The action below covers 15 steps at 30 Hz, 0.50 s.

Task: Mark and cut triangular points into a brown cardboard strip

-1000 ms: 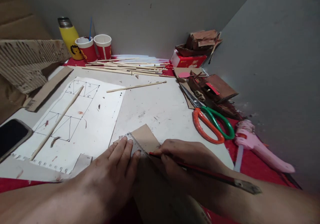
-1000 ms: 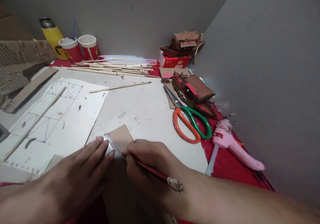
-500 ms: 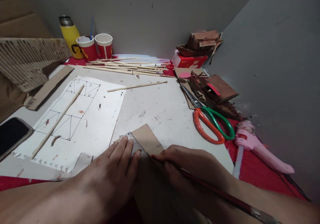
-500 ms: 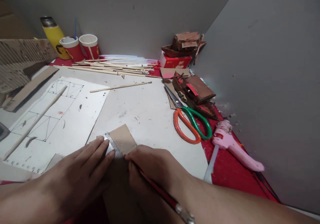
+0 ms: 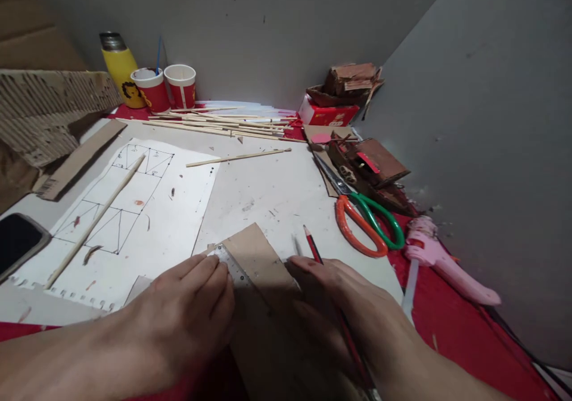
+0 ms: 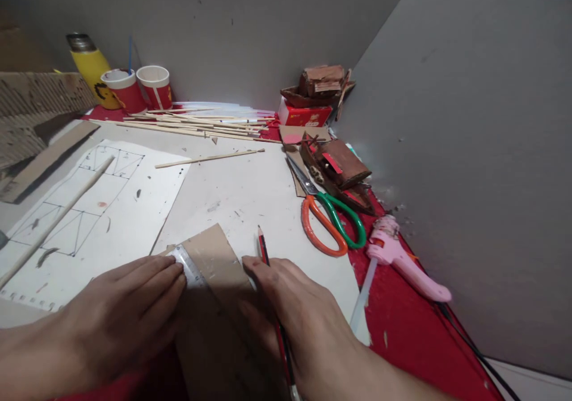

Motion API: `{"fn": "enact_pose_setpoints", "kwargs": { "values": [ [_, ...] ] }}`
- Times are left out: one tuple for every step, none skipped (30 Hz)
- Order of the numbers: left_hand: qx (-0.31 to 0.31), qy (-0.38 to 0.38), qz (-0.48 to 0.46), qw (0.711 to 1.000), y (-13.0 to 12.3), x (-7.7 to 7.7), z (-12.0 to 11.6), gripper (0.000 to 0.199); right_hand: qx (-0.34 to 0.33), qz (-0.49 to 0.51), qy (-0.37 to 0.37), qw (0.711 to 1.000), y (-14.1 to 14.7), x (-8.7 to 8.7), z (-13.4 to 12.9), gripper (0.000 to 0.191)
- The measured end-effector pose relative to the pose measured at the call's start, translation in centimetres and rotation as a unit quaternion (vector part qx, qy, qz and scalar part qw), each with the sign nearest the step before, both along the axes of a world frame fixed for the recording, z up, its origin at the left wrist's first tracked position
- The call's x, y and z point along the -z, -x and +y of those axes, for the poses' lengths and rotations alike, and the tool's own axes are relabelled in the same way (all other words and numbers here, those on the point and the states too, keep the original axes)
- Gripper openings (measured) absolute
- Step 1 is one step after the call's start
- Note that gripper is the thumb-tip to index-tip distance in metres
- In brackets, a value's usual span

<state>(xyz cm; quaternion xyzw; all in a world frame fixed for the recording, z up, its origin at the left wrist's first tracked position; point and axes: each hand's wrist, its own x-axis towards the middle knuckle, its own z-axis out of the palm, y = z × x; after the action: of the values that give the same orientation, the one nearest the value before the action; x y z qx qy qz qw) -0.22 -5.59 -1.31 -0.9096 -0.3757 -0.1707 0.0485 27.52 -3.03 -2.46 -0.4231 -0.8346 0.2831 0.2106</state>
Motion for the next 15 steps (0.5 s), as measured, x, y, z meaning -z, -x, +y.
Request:
{"fn": "enact_pose_setpoints", "kwargs": {
  "values": [
    [0.0, 0.031, -0.027, 0.999, 0.1, -0.2, 0.3, 0.02, -0.011, -0.008, -0.012, 1.0, 0.1, 0.2, 0.0, 0.044],
    [-0.001, 0.061, -0.049, 0.997, 0.2, -0.3, 0.6, 0.021, -0.02, -0.017, -0.022, 0.999, 0.2, 0.3, 0.0, 0.045],
    [-0.004, 0.084, -0.065, 0.994, 0.4, -0.4, 0.8, 0.023, -0.025, -0.023, -0.029, 0.999, 0.3, 0.3, -0.1, 0.045],
    [-0.009, 0.097, -0.071, 0.993, 0.6, -0.4, 1.0, 0.027, -0.027, -0.023, -0.034, 0.999, 0.4, 0.3, -0.2, 0.045],
    [-0.017, 0.101, -0.07, 0.992, 0.8, -0.3, 1.0, 0.031, -0.03, -0.024, -0.034, 0.999, 0.5, 0.2, -0.4, 0.046],
    [-0.025, 0.1, -0.066, 0.993, 1.0, -0.2, 1.1, 0.036, -0.031, -0.022, -0.034, 0.999, 0.6, 0.2, -0.6, 0.047],
    [-0.032, 0.096, -0.063, 0.993, 1.1, -0.1, 1.1, 0.039, -0.03, -0.021, -0.034, 0.999, 0.6, 0.1, -0.9, 0.048],
    [-0.038, 0.096, -0.06, 0.993, 1.2, 0.0, 1.1, 0.041, -0.032, -0.022, -0.031, 0.999, 0.6, 0.0, -1.1, 0.051],
    [-0.042, 0.102, -0.059, 0.992, 1.3, 0.0, 1.2, 0.042, -0.037, -0.024, -0.029, 0.999, 0.6, 0.1, -1.4, 0.054],
    [-0.045, 0.113, -0.06, 0.991, 1.2, 0.0, 1.2, 0.042, -0.04, -0.026, -0.031, 0.998, 0.4, 0.2, -1.6, 0.058],
    [-0.05, 0.129, -0.064, 0.988, 1.2, -0.1, 1.3, 0.043, -0.043, -0.025, -0.038, 0.998, 0.3, 0.4, -1.8, 0.061],
    [-0.058, 0.15, -0.072, 0.984, 1.1, -0.3, 1.4, 0.045, -0.043, -0.02, -0.049, 0.998, 0.1, 0.7, -1.9, 0.063],
    [-0.066, 0.175, -0.083, 0.979, 1.1, -0.4, 1.5, 0.047, -0.045, -0.014, -0.054, 0.997, 0.0, 0.9, -1.9, 0.065],
    [-0.075, 0.203, -0.097, 0.972, 1.1, -0.6, 1.6, 0.049, -0.039, -0.003, -0.058, 0.998, -0.2, 1.1, -1.9, 0.064],
    [-0.081, 0.229, -0.112, 0.964, 1.1, -0.8, 1.7, 0.052, -0.022, 0.014, -0.061, 0.998, -0.2, 1.1, -1.8, 0.062]
  ]
}}
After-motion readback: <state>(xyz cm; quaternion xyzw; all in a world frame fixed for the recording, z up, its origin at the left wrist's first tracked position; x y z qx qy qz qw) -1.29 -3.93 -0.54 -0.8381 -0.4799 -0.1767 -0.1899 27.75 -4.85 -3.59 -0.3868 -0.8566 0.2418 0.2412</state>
